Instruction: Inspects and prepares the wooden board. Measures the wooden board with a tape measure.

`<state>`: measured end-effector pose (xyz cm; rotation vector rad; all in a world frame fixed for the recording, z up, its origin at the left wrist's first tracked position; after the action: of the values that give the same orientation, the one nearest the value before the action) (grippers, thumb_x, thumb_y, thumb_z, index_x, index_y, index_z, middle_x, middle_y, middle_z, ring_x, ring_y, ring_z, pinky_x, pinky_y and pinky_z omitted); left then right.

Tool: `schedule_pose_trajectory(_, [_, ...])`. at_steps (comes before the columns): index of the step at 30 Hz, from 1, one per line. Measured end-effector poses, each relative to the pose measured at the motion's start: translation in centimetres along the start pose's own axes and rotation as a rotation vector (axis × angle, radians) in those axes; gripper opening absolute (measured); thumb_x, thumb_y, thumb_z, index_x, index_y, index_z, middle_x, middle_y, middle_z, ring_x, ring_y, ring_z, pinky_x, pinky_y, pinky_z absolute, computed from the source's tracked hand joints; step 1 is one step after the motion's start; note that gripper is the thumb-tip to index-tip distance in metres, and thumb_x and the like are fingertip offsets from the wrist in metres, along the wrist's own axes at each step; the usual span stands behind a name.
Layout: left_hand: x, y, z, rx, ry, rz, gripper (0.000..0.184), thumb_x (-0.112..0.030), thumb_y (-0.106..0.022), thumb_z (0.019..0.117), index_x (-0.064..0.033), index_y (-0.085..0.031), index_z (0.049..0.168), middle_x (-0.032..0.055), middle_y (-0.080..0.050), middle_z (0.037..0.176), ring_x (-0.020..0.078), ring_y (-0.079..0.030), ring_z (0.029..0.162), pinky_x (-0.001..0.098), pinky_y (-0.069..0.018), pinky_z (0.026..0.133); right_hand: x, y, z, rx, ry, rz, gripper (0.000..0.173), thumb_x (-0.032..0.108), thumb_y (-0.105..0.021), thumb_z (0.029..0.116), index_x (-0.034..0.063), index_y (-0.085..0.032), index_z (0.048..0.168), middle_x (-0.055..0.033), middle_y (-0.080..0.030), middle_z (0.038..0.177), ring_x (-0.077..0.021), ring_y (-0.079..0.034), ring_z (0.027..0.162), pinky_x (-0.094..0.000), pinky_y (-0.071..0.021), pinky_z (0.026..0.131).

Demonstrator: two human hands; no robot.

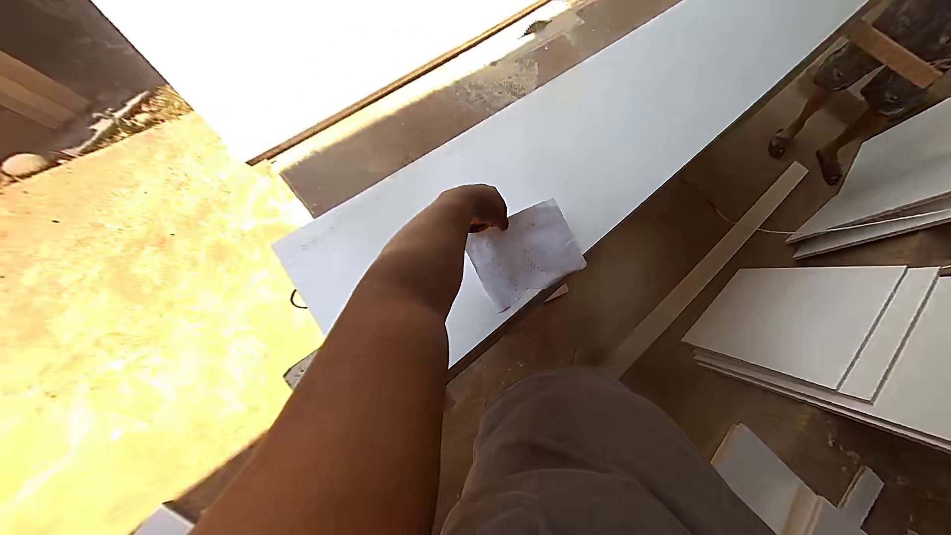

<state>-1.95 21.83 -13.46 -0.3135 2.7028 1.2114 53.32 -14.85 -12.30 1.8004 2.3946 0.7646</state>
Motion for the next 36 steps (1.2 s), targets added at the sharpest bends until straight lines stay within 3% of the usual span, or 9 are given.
schedule_pose_trajectory(4, [0.4,0.9,2.7,-0.001,0.083,-0.076,0.030,-0.033,-0.070,0.0949,-0.0036,-0.075,0.098,0.0197,-0.070,0.090,0.0357,-0.067,0.087,0.0627,-0.0500,0.079,5.7,7.4,16.2,-0.044,0.066,-0.050,0.042,0.023,-0.049,0.1098,-0.0023,-0.052,0.143,-0.0279,-0.057,0.141,-0.0428,-0.057,0.128,-0.0604,-0.0472,0.101])
schedule_pose_trajectory(11, [2.4,0.8,1.2,-0.077,0.149,-0.325,0.030,-0.027,-0.068,0.0985,-0.0011,-0.071,0.113,0.0238,-0.069,0.101,0.0405,-0.066,0.097,0.0639,-0.0495,0.086,28.0,13.6,22.5,-0.053,0.417,-0.347,0.043,0.031,-0.048,0.1098,0.0034,-0.054,0.142,-0.0214,-0.064,0.133,-0.0348,-0.066,0.114,-0.0548,-0.0527,0.091])
schedule_pose_trajectory(15, [2.8,-2.0,-2.6,-0.108,0.140,-0.402,0.029,-0.025,-0.066,0.0998,-0.0076,-0.072,0.122,0.0207,-0.070,0.099,0.0369,-0.067,0.089,0.0612,-0.0523,0.079,36.0,6.3,18.7,-0.010,0.608,-0.585,0.040,0.027,-0.048,0.1098,0.0020,-0.058,0.139,-0.0222,-0.063,0.131,-0.0332,-0.064,0.115,-0.0534,-0.0504,0.097])
schedule_pose_trajectory(17, [1.5,-6.0,-4.2,-0.055,0.113,-0.327,0.042,-0.024,-0.069,0.0953,-0.0129,-0.066,0.136,0.0213,-0.070,0.111,0.0396,-0.066,0.103,0.0640,-0.0500,0.088,38.4,0.5,15.3,0.049,0.788,-0.810,0.042,0.027,-0.047,0.1095,0.0012,-0.058,0.141,-0.0220,-0.061,0.139,-0.0337,-0.059,0.129,-0.0527,-0.0446,0.109])
schedule_pose_trajectory(22, [-1.0,-14.1,-9.0,0.151,0.369,-0.301,0.100,-0.031,-0.074,0.0867,-0.0183,-0.014,0.166,0.0259,-0.068,0.114,0.0457,-0.067,0.105,0.0667,-0.0521,0.082,40.2,-15.4,7.8,0.180,1.508,-1.141,0.054,0.045,-0.052,0.1027,0.0049,-0.064,0.137,-0.0215,-0.053,0.150,-0.0443,-0.043,0.143,-0.0651,-0.0309,0.116])
schedule_pose_trajectory(25, [-1.8,-14.9,-9.8,0.195,0.452,-0.349,0.105,-0.033,-0.071,0.0874,-0.0182,-0.003,0.167,0.0252,-0.069,0.112,0.0444,-0.068,0.103,0.0651,-0.0529,0.080,40.8,-23.1,6.8,0.216,1.491,-1.490,0.072,0.064,-0.041,0.1021,0.0137,-0.050,0.152,-0.0139,-0.038,0.164,-0.0404,-0.026,0.154,-0.0711,-0.0143,0.119])
schedule_pose_trajectory(31, [0.5,-13.0,-8.4,-0.050,0.429,-0.689,0.069,-0.037,-0.065,0.0946,-0.0155,-0.043,0.156,0.0220,-0.069,0.120,0.0408,-0.067,0.110,0.0656,-0.0514,0.089,48.0,-29.4,7.2,0.205,1.341,-1.660,0.076,0.065,-0.032,0.1047,0.0088,-0.049,0.153,-0.0115,-0.033,0.167,-0.0423,-0.020,0.156,-0.0758,-0.0064,0.118])
schedule_pose_trajectory(33, [1.0,-13.2,-10.0,-0.226,0.406,-1.149,0.037,-0.032,-0.057,0.1049,-0.0105,-0.062,0.135,0.0155,-0.067,0.099,0.0279,-0.064,0.086,0.0495,-0.0528,0.078,47.6,-29.7,4.7,0.295,1.443,-1.598,0.071,0.062,-0.039,0.1047,0.0076,-0.056,0.146,-0.0132,-0.043,0.161,-0.0405,-0.031,0.151,-0.0712,-0.0177,0.118])
schedule_pose_trajectory(36, [-1.5,-15.4,-12.1,-0.414,0.456,-1.949,0.046,-0.048,-0.037,0.1103,-0.0063,-0.057,0.116,0.0055,-0.060,0.089,0.0180,-0.064,0.080,0.0392,-0.0576,0.075,42.8,-29.9,-0.5,0.731,1.530,-1.268,0.067,0.055,-0.056,0.1007,0.0035,-0.057,0.144,-0.0173,-0.052,0.152,-0.0344,-0.049,0.141,-0.0573,-0.0391,0.115])
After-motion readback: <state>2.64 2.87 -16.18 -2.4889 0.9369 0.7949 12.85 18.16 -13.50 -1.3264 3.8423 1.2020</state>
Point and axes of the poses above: each hand's wrist, its own z-axis towards the middle knuckle, its own y-axis out of the back of the hand, x = y × z, the point moved 9 cm from there along z, towards the middle knuckle
